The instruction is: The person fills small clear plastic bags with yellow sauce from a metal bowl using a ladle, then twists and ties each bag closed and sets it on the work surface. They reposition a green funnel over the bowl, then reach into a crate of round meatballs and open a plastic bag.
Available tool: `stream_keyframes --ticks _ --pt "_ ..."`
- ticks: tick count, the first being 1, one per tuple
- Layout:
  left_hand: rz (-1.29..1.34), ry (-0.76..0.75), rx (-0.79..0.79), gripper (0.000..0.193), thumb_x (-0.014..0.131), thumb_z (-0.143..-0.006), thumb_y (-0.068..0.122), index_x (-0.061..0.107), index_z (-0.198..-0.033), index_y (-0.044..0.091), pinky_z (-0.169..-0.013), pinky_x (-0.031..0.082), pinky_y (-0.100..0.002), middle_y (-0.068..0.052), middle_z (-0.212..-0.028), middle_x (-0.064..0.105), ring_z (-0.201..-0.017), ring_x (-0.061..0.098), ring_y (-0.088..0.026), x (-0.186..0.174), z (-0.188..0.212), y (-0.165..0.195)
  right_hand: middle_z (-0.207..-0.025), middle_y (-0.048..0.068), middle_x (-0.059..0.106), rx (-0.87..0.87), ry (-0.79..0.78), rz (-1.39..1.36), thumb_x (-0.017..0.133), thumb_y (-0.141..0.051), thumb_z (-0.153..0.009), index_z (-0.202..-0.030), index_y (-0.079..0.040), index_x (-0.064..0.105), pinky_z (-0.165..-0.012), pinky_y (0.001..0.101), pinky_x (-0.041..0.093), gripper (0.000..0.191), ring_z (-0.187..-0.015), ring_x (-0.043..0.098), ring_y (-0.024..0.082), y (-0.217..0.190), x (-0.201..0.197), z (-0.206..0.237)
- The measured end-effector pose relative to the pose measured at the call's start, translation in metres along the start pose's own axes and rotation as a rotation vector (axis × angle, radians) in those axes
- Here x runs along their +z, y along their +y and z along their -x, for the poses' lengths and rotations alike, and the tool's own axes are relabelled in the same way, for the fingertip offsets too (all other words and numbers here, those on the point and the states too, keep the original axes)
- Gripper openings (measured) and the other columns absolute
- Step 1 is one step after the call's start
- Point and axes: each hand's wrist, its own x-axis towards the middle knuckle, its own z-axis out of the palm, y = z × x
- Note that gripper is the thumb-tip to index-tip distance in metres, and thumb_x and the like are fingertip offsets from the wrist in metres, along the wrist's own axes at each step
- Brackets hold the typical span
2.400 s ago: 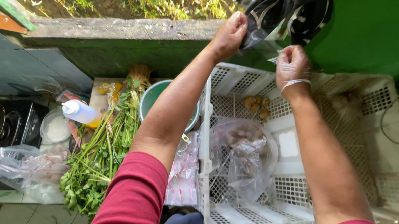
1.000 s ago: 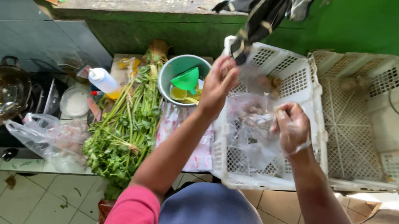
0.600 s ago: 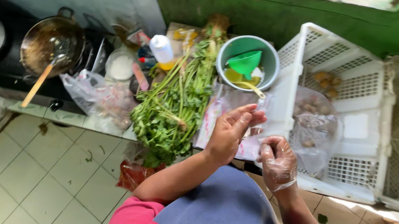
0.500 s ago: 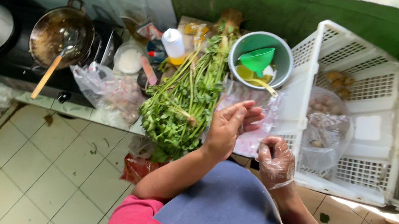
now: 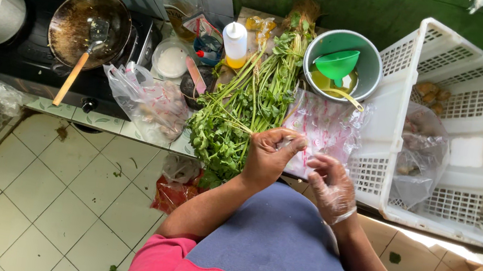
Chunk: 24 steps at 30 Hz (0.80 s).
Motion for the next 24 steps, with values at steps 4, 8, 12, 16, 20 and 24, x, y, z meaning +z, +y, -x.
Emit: stream_keyframes --ticks 4,8,12,16,20,24 --pt "-0.290 -0.024 0.138 0.012 0.076 -0.092 0.010 0.074 -0.096 -0.001 -0.076 0.057 -0.028 -0.010 -0.090 0.077 -0.080 0.072 -0.014 -0.004 0.005 0.001 -0.110 0.003 0.065 0.057 0.137 -0.227 0.073 -0.013 -0.096 -0.130 -0.004 0.058 -0.088 0.0253 0.050 0.038 -0.096 0.058 0.008 -0.003 -0.011 0.009" --pt "-0.394 -0.095 0.256 0.015 0.075 -0.087 0.009 0.073 -0.099 0.000 -0.080 0.057 -0.034 -0.014 -0.095 0.075 -0.087 0.074 -0.026 0.002 0.004 -0.009 -0.110 0.003 0.065 0.038 0.154 -0.191 0.075 -0.009 -0.097 -0.127 -0.004 0.061 -0.089 0.0260 0.052 0.033 -0.098 0.059 0.009 -0.020 -0.020 0.015" --pt "-0.480 -0.255 0.356 0.016 0.071 -0.084 0.007 0.071 -0.100 0.001 -0.083 0.057 -0.039 -0.015 -0.097 0.074 -0.091 0.073 -0.032 0.006 -0.002 -0.025 -0.117 0.010 0.063 -0.227 0.088 0.255 0.075 -0.006 -0.093 -0.125 -0.007 0.060 -0.079 0.0264 0.058 0.035 -0.094 0.066 0.014 -0.047 -0.033 -0.002" --pt "-0.511 -0.500 0.203 0.016 0.072 -0.083 0.009 0.071 -0.098 0.002 -0.075 0.056 -0.038 -0.016 -0.090 0.072 -0.083 0.072 -0.033 0.010 -0.005 -0.037 -0.107 0.010 0.070 -0.382 -0.062 0.634 0.081 -0.011 -0.085 -0.114 -0.011 0.070 -0.085 0.0392 0.056 0.031 -0.098 0.069 0.029 -0.066 -0.051 -0.027" --pt "-0.463 -0.559 0.079 0.012 0.073 -0.084 0.009 0.071 -0.094 0.003 -0.069 0.054 -0.038 -0.016 -0.082 0.070 -0.076 0.072 -0.028 0.018 -0.009 -0.046 -0.104 0.011 0.071 -0.314 -0.250 0.689 0.081 -0.018 -0.082 -0.111 -0.012 0.074 -0.081 0.0416 0.055 0.030 -0.095 0.068 0.032 -0.071 -0.060 -0.032" --pt "-0.451 -0.563 -0.019 0.014 0.076 -0.088 0.014 0.070 -0.089 0.001 -0.064 0.052 -0.037 -0.015 -0.075 0.068 -0.066 0.067 -0.024 0.017 -0.016 -0.049 -0.108 0.009 0.072 -0.376 -0.252 0.661 0.077 -0.015 -0.085 -0.110 -0.014 0.072 -0.086 0.0410 0.055 0.026 -0.100 0.069 0.031 -0.060 -0.062 -0.035"
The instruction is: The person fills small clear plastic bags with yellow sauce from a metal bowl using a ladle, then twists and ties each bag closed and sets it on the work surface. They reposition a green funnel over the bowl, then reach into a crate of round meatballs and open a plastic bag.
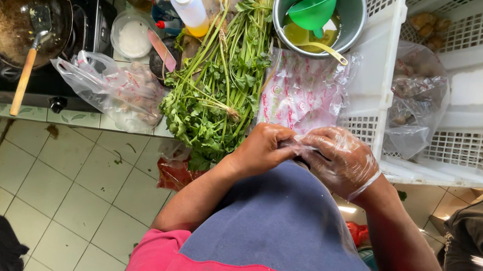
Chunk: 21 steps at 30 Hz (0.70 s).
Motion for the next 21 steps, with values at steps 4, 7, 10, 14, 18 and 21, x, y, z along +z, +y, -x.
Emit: stream_keyframes --ticks 4,7,10,14,18,21 --pt "0.048 -0.008 0.083 0.018 0.078 -0.088 0.018 0.073 -0.094 0.002 -0.064 0.052 -0.034 -0.013 -0.077 0.070 -0.067 0.067 -0.021 0.000 -0.002 -0.002 -0.108 0.010 0.071 0.059 -0.017 -0.027 0.077 -0.013 -0.085 -0.109 -0.009 0.070 -0.085 0.0419 0.055 0.025 -0.099 0.068 0.032 0.011 0.007 -0.004" --pt "-0.073 -0.085 -0.055 0.023 0.083 -0.087 0.019 0.071 -0.081 0.000 -0.060 0.049 -0.035 -0.015 -0.070 0.069 -0.061 0.064 -0.020 0.000 -0.004 -0.004 -0.104 0.010 0.072 0.002 -0.025 -0.030 0.078 -0.014 -0.081 -0.104 -0.008 0.070 -0.083 0.0422 0.055 0.025 -0.096 0.069 0.032 0.014 0.006 -0.007" --pt "0.063 -0.067 -0.002 0.015 0.079 -0.089 0.016 0.074 -0.091 0.002 -0.063 0.052 -0.030 -0.010 -0.075 0.072 -0.066 0.066 -0.012 -0.007 -0.005 -0.008 -0.102 0.012 0.072 0.056 -0.050 -0.125 0.077 -0.013 -0.084 -0.106 -0.008 0.071 -0.081 0.0413 0.055 0.023 -0.093 0.069 0.032 0.015 0.001 -0.012" --pt "0.212 -0.069 -0.080 0.015 0.079 -0.089 0.015 0.074 -0.092 0.001 -0.067 0.054 -0.027 -0.004 -0.077 0.073 -0.072 0.063 -0.006 -0.016 -0.007 -0.014 -0.102 0.011 0.072 0.108 0.000 -0.080 0.075 -0.008 -0.088 -0.107 -0.008 0.071 -0.083 0.0414 0.055 0.019 -0.095 0.069 0.032 0.018 -0.006 -0.022" --pt "0.272 -0.074 -0.124 0.014 0.078 -0.090 0.014 0.074 -0.092 0.001 -0.067 0.053 -0.026 -0.001 -0.076 0.072 -0.072 0.061 -0.004 -0.018 -0.011 -0.019 -0.101 0.012 0.072 0.070 0.000 -0.091 0.075 -0.009 -0.086 -0.105 -0.007 0.070 -0.081 0.0412 0.055 0.020 -0.094 0.070 0.032 0.015 -0.001 -0.029" --pt "0.309 -0.108 -0.110 0.015 0.077 -0.090 0.014 0.075 -0.097 0.001 -0.067 0.053 -0.025 0.000 -0.079 0.073 -0.074 0.060 -0.002 -0.019 -0.013 -0.022 -0.097 0.013 0.070 0.047 -0.033 -0.111 0.075 -0.008 -0.085 -0.104 -0.006 0.069 -0.077 0.0411 0.055 0.020 -0.089 0.069 0.032 0.018 0.004 -0.036"
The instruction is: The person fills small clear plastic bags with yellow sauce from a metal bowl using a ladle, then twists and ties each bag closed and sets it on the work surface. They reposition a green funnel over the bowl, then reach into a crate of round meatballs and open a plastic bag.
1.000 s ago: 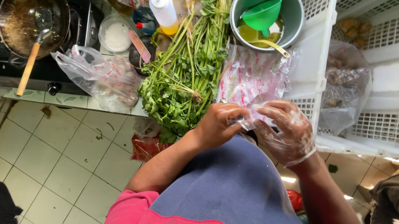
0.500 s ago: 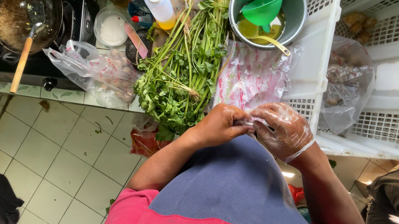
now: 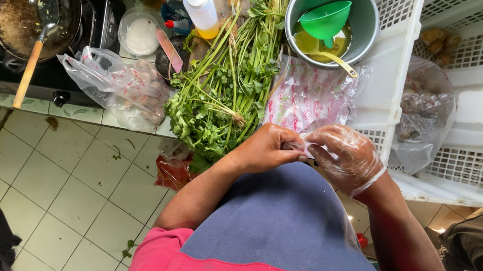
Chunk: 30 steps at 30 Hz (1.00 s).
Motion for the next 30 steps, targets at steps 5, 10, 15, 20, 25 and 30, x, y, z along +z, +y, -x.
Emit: stream_keyframes --ticks 5,10,15,20,25,30 --pt "-0.078 -0.057 -0.023 0.015 0.078 -0.090 0.014 0.076 -0.097 0.001 -0.063 0.049 -0.025 0.001 -0.073 0.068 -0.068 0.056 -0.003 -0.002 -0.002 -0.005 -0.095 0.012 0.070 -0.020 -0.003 0.063 0.076 -0.007 -0.085 -0.103 -0.006 0.068 -0.074 0.0416 0.054 0.020 -0.086 0.068 0.033 0.002 0.001 -0.005" --pt "-0.099 -0.006 -0.086 0.014 0.077 -0.091 0.014 0.076 -0.089 0.000 -0.062 0.051 -0.026 0.001 -0.071 0.069 -0.068 0.059 -0.003 -0.001 -0.008 -0.012 -0.091 0.010 0.069 -0.030 -0.026 0.031 0.079 -0.011 -0.082 -0.105 -0.008 0.071 -0.071 0.0403 0.054 0.024 -0.082 0.069 0.031 0.006 0.000 -0.006" --pt "-0.075 -0.088 -0.083 0.018 0.077 -0.089 0.019 0.077 -0.096 0.002 -0.064 0.052 -0.026 -0.001 -0.071 0.071 -0.069 0.059 -0.002 0.006 -0.016 -0.007 -0.091 0.010 0.070 -0.037 -0.030 0.028 0.076 -0.009 -0.081 -0.103 -0.009 0.071 -0.071 0.0402 0.055 0.022 -0.082 0.069 0.031 0.019 0.003 -0.002" --pt "-0.279 0.088 0.155 0.039 0.081 -0.085 0.024 0.070 -0.112 -0.002 -0.075 0.052 -0.037 -0.014 -0.085 0.068 -0.080 0.059 -0.023 0.005 -0.022 0.028 -0.090 0.015 0.067 0.028 0.040 0.034 0.071 -0.007 -0.088 -0.100 -0.004 0.065 -0.072 0.0442 0.053 0.014 -0.084 0.066 0.037 0.031 0.006 0.003" --pt "-0.725 0.797 0.632 0.041 0.078 -0.088 0.027 0.062 -0.113 0.000 -0.089 0.051 -0.046 -0.019 -0.104 0.066 -0.095 0.065 -0.044 0.010 -0.025 0.067 -0.089 0.017 0.067 0.165 0.246 0.092 0.067 -0.007 -0.094 -0.099 -0.003 0.063 -0.071 0.0443 0.053 0.008 -0.083 0.067 0.038 0.039 -0.005 0.000" --pt "-0.381 0.537 0.280 0.023 0.075 -0.092 0.012 0.070 -0.109 -0.002 -0.069 0.056 -0.035 -0.014 -0.090 0.071 -0.078 0.071 -0.028 0.033 -0.029 0.071 -0.091 0.018 0.067 0.164 0.328 0.016 0.066 -0.006 -0.091 -0.101 -0.003 0.063 -0.068 0.0439 0.055 0.011 -0.081 0.068 0.039 0.047 0.001 -0.008"
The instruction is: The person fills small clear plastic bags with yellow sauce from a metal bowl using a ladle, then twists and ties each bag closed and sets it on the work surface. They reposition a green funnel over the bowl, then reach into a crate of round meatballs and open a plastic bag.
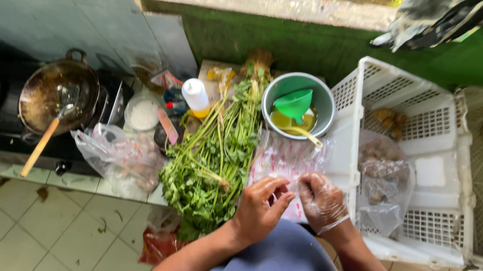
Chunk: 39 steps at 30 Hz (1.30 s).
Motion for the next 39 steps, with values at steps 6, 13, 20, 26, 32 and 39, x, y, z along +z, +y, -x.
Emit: stream_keyframes --ticks 6,13,20,26,32,39 --pt "0.169 0.009 -0.207 0.019 0.075 -0.092 0.011 0.072 -0.103 -0.003 -0.073 0.060 -0.027 -0.010 -0.093 0.076 -0.079 0.075 -0.014 0.031 -0.004 -0.015 -0.088 0.014 0.068 -0.114 0.020 -0.117 0.072 -0.004 -0.087 -0.097 -0.005 0.063 -0.068 0.0401 0.056 0.013 -0.078 0.069 0.035 0.026 0.006 0.003" --pt "0.495 -0.094 -0.399 0.027 0.070 -0.096 0.009 0.069 -0.119 -0.004 -0.081 0.056 -0.024 -0.006 -0.102 0.073 -0.090 0.066 -0.006 0.063 -0.006 -0.034 -0.090 0.012 0.073 -0.068 0.026 -0.150 0.076 -0.004 -0.082 -0.097 -0.006 0.067 -0.070 0.0360 0.058 0.018 -0.080 0.073 0.030 0.047 -0.005 0.000" --pt "0.160 -0.009 -0.078 0.020 0.064 -0.099 0.004 0.071 -0.115 -0.006 -0.085 0.057 -0.033 -0.017 -0.105 0.075 -0.095 0.072 -0.023 0.076 -0.017 -0.030 -0.092 0.014 0.073 -0.042 0.032 -0.177 0.073 -0.002 -0.085 -0.099 -0.005 0.068 -0.072 0.0365 0.058 0.016 -0.085 0.074 0.032 0.051 -0.021 0.000" --pt "-0.200 0.130 0.159 0.013 0.065 -0.093 0.002 0.069 -0.104 -0.003 -0.081 0.056 -0.042 -0.020 -0.099 0.072 -0.091 0.070 -0.037 0.085 -0.028 -0.012 -0.090 0.016 0.070 -0.013 0.092 -0.070 0.069 -0.001 -0.084 -0.097 -0.002 0.065 -0.071 0.0424 0.056 0.013 -0.083 0.069 0.037 0.050 -0.024 0.003" --pt "-0.371 0.106 0.255 0.013 0.068 -0.091 0.005 0.066 -0.103 0.001 -0.068 0.054 -0.043 -0.014 -0.095 0.070 -0.083 0.069 -0.034 0.089 -0.035 -0.002 -0.092 0.016 0.069 -0.012 0.058 -0.078 0.065 -0.004 -0.088 -0.097 -0.002 0.066 -0.075 0.0439 0.055 0.009 -0.087 0.067 0.038 0.059 -0.031 0.006" --pt "-0.410 0.109 0.215 0.013 0.068 -0.090 0.006 0.067 -0.102 0.002 -0.067 0.055 -0.042 -0.014 -0.096 0.071 -0.080 0.070 -0.033 0.101 -0.042 0.000 -0.081 0.009 0.068 0.400 -0.132 -0.393 0.062 -0.009 -0.093 -0.098 -0.002 0.070 -0.061 0.0320 0.054 0.012 -0.063 0.064 0.019 0.081 -0.039 0.009"
